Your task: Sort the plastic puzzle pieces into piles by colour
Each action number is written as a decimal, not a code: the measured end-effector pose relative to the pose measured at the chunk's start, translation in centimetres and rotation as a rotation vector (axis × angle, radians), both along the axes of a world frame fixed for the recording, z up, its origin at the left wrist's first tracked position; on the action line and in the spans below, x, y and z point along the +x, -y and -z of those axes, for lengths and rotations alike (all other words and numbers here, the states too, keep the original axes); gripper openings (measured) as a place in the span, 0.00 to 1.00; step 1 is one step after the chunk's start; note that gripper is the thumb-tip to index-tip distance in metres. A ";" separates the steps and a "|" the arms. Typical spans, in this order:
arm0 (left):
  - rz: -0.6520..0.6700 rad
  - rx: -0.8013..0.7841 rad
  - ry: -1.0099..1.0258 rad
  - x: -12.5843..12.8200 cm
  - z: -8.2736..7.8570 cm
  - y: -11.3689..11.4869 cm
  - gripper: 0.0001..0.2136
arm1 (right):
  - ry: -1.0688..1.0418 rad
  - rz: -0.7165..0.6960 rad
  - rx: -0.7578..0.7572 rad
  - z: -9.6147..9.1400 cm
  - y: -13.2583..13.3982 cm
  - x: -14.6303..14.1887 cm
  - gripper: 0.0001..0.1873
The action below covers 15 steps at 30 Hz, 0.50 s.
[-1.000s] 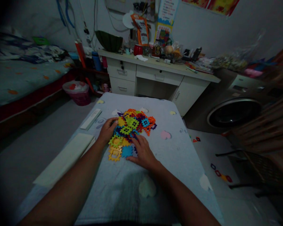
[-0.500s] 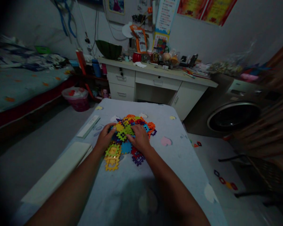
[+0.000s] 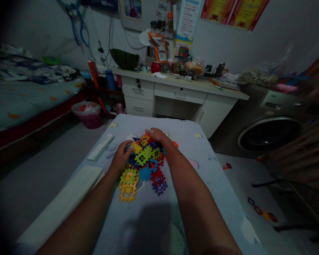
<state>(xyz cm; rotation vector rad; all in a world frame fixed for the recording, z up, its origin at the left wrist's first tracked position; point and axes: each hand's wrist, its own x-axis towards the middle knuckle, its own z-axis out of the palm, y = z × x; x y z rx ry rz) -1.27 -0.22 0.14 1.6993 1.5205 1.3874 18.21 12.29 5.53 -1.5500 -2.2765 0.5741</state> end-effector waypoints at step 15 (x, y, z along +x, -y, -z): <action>0.091 -0.121 0.235 -0.1 0.0 -0.7 0.22 | -0.113 -0.296 -0.245 -2.7 6.7 0.4 0.28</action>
